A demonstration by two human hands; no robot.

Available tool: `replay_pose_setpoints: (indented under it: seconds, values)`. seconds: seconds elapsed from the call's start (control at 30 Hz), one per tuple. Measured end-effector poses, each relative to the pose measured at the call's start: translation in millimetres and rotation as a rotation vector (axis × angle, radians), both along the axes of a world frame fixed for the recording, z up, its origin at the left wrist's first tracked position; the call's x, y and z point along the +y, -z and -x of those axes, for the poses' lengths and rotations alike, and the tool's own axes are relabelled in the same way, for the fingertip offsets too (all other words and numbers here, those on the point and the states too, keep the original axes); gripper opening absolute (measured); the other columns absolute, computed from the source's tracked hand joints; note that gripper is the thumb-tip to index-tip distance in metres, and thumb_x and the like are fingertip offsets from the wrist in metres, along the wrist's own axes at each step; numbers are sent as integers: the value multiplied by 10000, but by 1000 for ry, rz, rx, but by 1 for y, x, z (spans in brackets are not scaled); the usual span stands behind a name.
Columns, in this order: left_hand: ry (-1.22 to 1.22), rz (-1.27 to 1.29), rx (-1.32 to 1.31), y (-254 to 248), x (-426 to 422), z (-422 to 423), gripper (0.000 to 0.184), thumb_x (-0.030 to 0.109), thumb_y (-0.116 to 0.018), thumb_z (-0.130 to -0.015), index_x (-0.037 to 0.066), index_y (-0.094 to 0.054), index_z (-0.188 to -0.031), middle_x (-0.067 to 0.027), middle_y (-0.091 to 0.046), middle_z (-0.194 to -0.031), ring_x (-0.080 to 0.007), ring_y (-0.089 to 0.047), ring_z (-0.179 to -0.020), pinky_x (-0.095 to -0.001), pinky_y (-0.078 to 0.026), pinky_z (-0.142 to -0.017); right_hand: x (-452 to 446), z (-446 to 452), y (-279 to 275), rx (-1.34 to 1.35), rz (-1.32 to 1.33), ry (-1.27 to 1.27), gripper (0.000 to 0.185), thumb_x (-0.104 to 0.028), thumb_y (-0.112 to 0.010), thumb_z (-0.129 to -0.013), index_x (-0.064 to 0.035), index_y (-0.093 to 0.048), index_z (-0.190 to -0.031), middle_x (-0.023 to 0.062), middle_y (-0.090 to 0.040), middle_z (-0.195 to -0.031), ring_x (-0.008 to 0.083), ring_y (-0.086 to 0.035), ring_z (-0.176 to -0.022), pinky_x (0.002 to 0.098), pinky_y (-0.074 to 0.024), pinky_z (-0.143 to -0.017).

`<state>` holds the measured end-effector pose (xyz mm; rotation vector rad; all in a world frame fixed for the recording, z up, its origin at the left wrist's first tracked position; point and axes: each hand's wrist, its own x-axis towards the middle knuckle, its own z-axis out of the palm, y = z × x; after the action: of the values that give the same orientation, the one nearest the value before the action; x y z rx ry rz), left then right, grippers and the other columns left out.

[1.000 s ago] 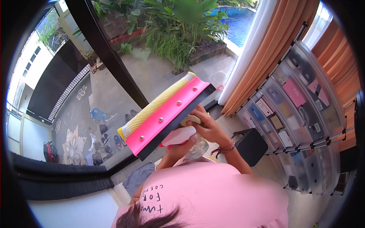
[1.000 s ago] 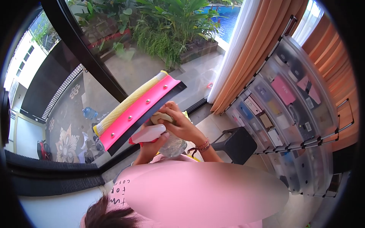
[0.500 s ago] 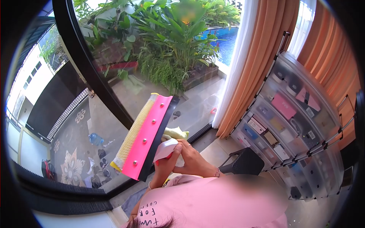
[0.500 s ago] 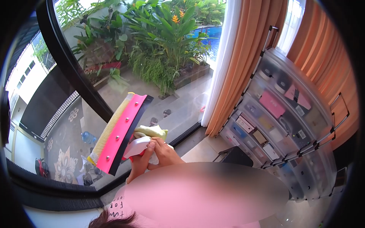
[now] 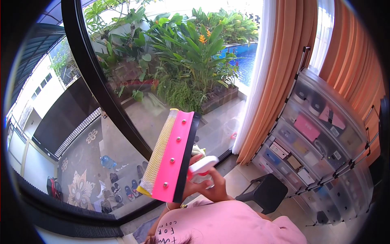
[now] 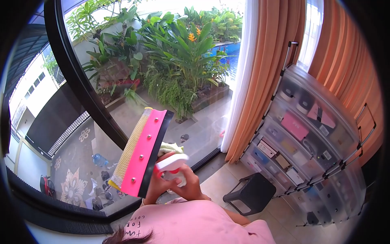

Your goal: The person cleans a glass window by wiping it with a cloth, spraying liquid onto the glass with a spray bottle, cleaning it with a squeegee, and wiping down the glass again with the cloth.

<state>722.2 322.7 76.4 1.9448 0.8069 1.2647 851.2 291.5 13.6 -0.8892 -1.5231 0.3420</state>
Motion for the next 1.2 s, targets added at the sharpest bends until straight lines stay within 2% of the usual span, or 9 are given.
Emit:
replay_pose_setpoints:
  seconds: [0.07,0.17,0.23,0.4,0.53,0.6,0.73,0.93,1.2]
  values:
    - [-51,-1,70,6,6,4,838,557,-773,-634,12,-545,-1228,-125,-549,-1147,-225,-545,-1066,-326,-432,-906,-6,-13,-9,144,99,63,501,-215,-795,-709,23,-530,-1062,210,-623,-1020,285,-646,-914,348,-493,-828]
    - [-68,-115,-21,20,15,2,807,592,-735,-660,28,-569,-1213,-121,-518,-1170,-229,-532,-1061,-314,-427,-887,-6,-31,-38,350,56,58,517,-175,-758,-760,2,-474,-1154,174,-588,-1132,234,-570,-1068,349,-438,-922]
    - [-123,-63,-37,21,15,5,684,381,-791,-672,69,-565,-1238,-109,-562,-1181,-203,-543,-1033,-303,-422,-859,-6,-48,-55,416,96,53,571,-163,-788,-730,2,-462,-1169,146,-586,-1097,236,-561,-1064,347,-437,-926]
    - [-179,-65,-66,30,14,4,497,262,-723,-743,69,-612,-1188,-87,-582,-1130,-163,-528,-927,-274,-420,-774,15,-106,-108,-15,63,360,634,-191,-862,-641,-38,-505,-1143,99,-585,-1024,176,-569,-982,294,-461,-866]
    - [-181,-35,-58,41,10,0,475,200,-713,-751,76,-610,-1197,-76,-583,-1109,-160,-527,-920,-269,-419,-774,46,-149,-91,-17,196,236,458,-107,-814,-685,-55,-548,-1053,87,-581,-1065,175,-567,-971,289,-461,-878]
    - [-196,-16,-113,46,10,0,471,280,-694,-727,67,-643,-1145,-56,-519,-1028,-141,-482,-821,-249,-399,-674,71,-162,-87,413,243,138,277,29,-731,-712,-58,-586,-931,80,-617,-1011,162,-602,-890,303,-488,-871]
    - [-141,74,-20,40,7,16,480,231,-714,-741,68,-620,-1183,-86,-604,-1081,-164,-552,-932,-273,-433,-777,113,-187,-79,935,303,88,240,-33,-733,-735,-44,-612,-941,49,-626,-861,138,-602,-838,293,-497,-753]
    - [-107,121,-50,41,7,21,475,239,-718,-736,63,-631,-1168,-92,-607,-1060,-157,-550,-898,-274,-441,-756,190,-228,-114,226,96,401,391,-169,-757,-764,-32,-584,-1087,2,-569,-820,76,-569,-729,237,-498,-615]
    - [-145,108,-36,43,4,36,449,189,-719,-738,65,-636,-1162,-84,-596,-1092,-160,-544,-954,-289,-429,-788,234,-266,-251,387,-120,83,543,29,-601,-735,-31,-501,-1264,86,-650,-1056,138,-620,-744,255,-519,-635]
